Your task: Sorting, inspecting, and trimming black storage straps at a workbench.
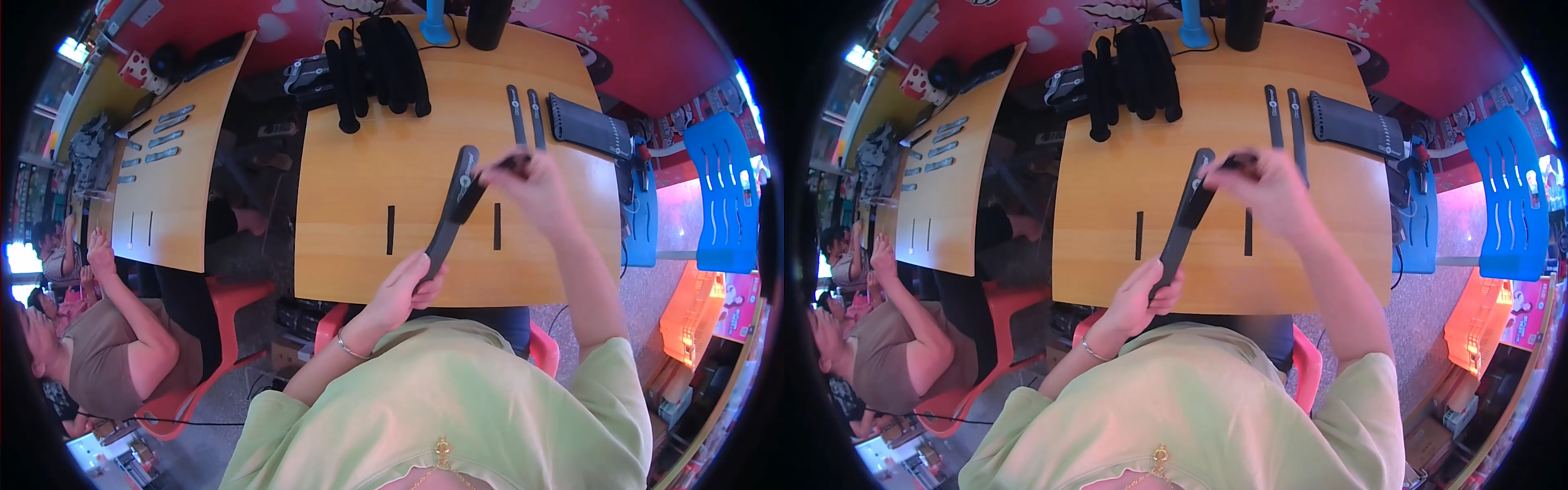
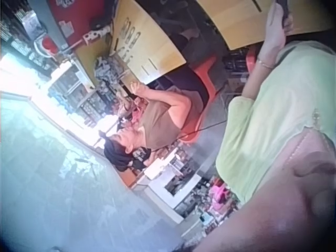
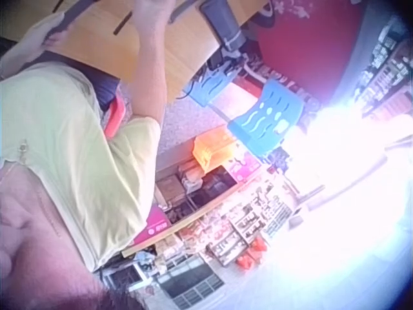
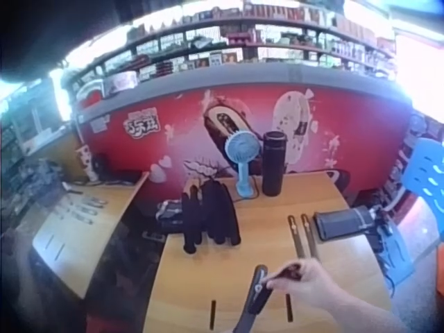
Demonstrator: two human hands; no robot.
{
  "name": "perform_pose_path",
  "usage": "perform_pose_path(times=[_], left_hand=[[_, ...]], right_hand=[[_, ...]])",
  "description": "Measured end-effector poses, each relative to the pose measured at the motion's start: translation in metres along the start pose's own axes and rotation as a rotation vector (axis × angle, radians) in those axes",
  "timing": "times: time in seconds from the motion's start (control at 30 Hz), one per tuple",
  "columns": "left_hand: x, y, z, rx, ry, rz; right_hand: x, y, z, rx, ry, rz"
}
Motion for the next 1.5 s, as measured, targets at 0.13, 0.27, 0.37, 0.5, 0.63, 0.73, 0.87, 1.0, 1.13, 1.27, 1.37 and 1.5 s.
perform_pose_path(times=[0.13, 0.27, 0.37, 0.5, 0.63, 0.73, 0.87, 1.0, 1.13, 1.27, 1.37, 1.5], left_hand=[[0.021, 0.014, -0.004, 0.082, 0.004, 0.026], [0.041, 0.028, -0.006, 0.092, 0.015, -0.081], [0.047, 0.029, -0.008, 0.061, 0.065, -0.066], [0.03, 0.02, 0.003, 0.009, 0.106, -0.097], [0.026, 0.016, 0.007, 0.041, 0.087, -0.08], [0.025, 0.013, 0.008, 0.006, 0.099, -0.121], [0.021, 0.009, 0.012, -0.034, 0.116, -0.059], [0.016, 0.003, 0.017, -0.088, 0.134, -0.034], [0.013, 0.003, 0.022, -0.07, 0.13, -0.039], [0.014, 0.002, 0.022, -0.09, 0.148, -0.057], [0.014, 0.0, 0.021, -0.091, 0.159, -0.056], [0.013, -0.001, 0.02, -0.087, 0.184, -0.055]], right_hand=[[0.078, -0.045, -0.004, 0.067, 0.203, 0.358], [0.153, -0.078, -0.013, 0.208, 0.117, 0.703], [0.125, -0.076, -0.028, 0.538, 0.381, 0.625], [0.07, -0.058, 0.025, 0.521, 0.664, 0.34], [0.045, -0.029, 0.069, 0.556, 0.928, 0.002], [0.038, -0.016, 0.084, 0.511, 0.992, -0.166], [0.033, -0.012, 0.07, 0.502, 1.046, -0.245], [0.035, -0.013, 0.076, 0.467, 1.044, -0.255], [0.038, -0.015, 0.083, 0.462, 1.034, -0.141], [0.042, -0.012, 0.082, 0.453, 1.023, -0.136], [0.047, -0.011, 0.083, 0.473, 1.025, -0.14], [0.05, -0.01, 0.082, 0.441, 1.009, -0.169]])
Point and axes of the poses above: each hand's wrist, its own y-axis away from the middle knuckle, its own x-axis out of the back of the hand, z = x × y, the point moved 3 cm from there along -y, towards the middle knuckle, and after that the axes turned 11 degrees about x, right-handed, at the moved point
